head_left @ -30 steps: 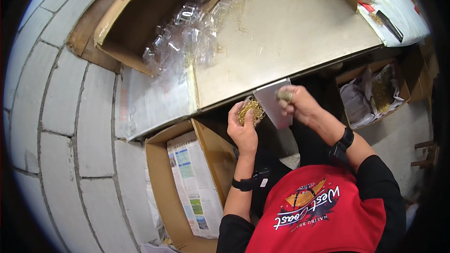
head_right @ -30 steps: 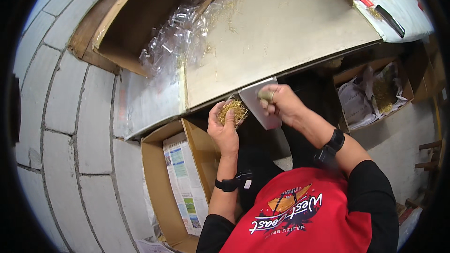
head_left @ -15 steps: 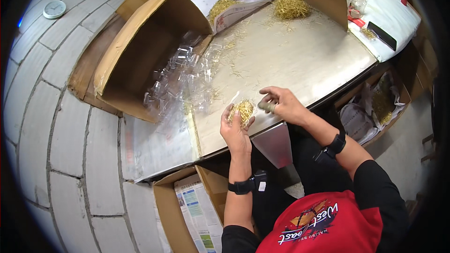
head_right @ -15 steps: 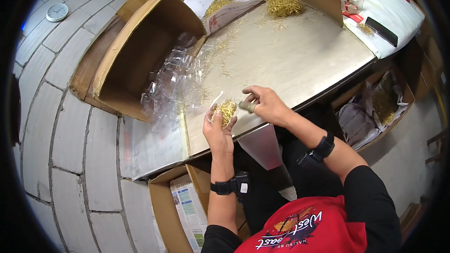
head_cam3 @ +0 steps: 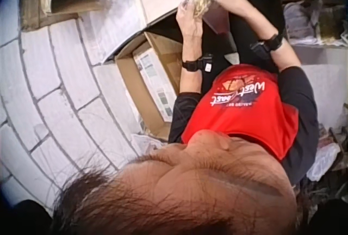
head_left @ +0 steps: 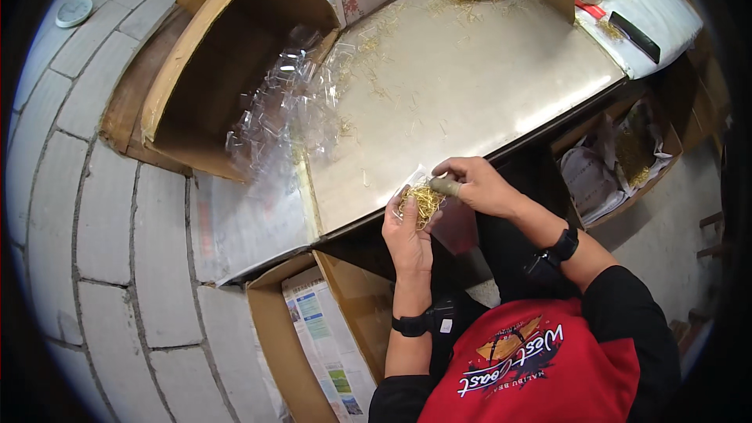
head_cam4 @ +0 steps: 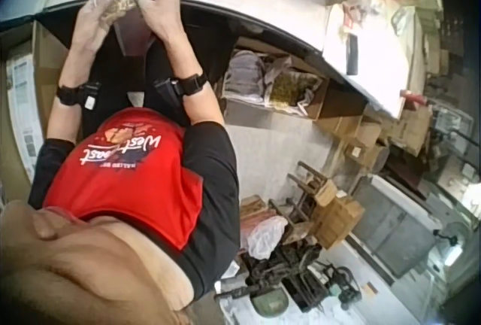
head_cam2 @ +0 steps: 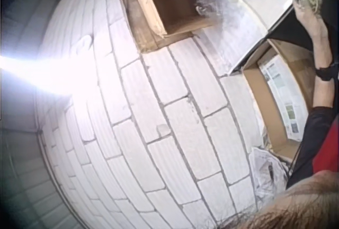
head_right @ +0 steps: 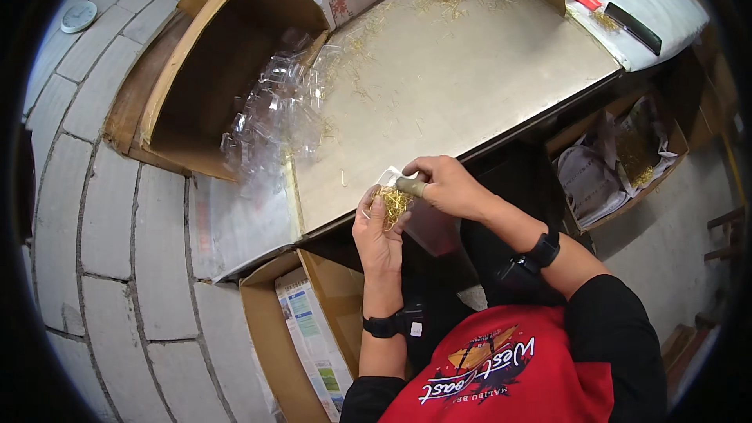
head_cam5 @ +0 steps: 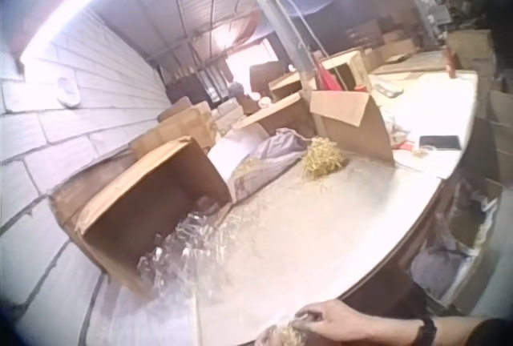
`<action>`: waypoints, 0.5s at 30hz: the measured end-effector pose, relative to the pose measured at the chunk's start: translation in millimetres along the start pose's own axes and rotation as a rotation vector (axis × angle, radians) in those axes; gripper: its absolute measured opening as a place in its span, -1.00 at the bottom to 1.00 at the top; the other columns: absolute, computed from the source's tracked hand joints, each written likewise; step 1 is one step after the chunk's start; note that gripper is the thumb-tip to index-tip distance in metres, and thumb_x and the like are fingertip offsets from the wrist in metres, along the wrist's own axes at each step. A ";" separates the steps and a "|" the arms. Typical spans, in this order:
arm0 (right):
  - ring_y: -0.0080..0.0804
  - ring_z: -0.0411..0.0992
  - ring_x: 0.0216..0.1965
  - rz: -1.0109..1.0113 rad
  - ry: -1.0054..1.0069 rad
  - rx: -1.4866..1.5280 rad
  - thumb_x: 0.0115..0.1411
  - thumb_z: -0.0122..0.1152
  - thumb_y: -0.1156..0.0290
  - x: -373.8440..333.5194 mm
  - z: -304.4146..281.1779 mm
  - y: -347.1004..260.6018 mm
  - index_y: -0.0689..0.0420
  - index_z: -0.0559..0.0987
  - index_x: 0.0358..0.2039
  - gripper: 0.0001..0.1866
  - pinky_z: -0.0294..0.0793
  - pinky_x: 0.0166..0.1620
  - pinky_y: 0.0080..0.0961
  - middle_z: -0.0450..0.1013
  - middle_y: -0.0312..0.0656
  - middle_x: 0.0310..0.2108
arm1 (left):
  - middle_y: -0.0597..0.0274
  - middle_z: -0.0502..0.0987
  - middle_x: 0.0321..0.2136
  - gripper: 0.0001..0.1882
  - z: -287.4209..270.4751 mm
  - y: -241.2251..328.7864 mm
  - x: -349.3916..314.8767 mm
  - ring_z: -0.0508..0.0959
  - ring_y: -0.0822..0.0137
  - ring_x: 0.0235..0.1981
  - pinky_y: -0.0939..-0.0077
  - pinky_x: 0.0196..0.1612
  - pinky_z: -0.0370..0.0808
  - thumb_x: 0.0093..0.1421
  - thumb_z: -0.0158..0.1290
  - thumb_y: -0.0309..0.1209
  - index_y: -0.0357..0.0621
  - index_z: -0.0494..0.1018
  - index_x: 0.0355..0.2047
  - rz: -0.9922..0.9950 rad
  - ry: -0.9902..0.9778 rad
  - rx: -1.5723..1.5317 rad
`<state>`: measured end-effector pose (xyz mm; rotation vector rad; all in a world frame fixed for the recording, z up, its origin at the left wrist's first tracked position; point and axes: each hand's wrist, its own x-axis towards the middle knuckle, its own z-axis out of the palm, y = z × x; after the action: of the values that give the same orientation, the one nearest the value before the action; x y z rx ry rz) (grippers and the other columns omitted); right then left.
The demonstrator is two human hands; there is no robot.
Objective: The person scoops loose yellow noodles from a table into small clear plastic containers using a small scoop. They then place the filled containers into a cardboard box lined with newspaper. The process is repeated continuously throughout the clip.
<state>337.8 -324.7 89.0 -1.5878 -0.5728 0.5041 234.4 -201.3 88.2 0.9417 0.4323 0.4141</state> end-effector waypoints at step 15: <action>-0.39 0.44 -0.45 -0.749 -0.028 -0.566 -0.13 0.35 0.49 -97.1 6.1 -1.2 0.11 0.53 -0.19 -0.59 0.47 -0.42 -0.54 0.38 -0.20 -0.31 | 0.01 0.42 -0.08 -0.50 -41.9 -5.9 -76.8 0.52 0.19 -0.10 0.38 -0.17 0.60 0.16 0.05 -0.48 -0.29 0.18 0.09 -0.150 -0.100 -0.089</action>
<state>258.5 -381.1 88.4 -1.7279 -1.3407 -0.2266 148.9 -215.7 74.9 0.8336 0.3877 0.2465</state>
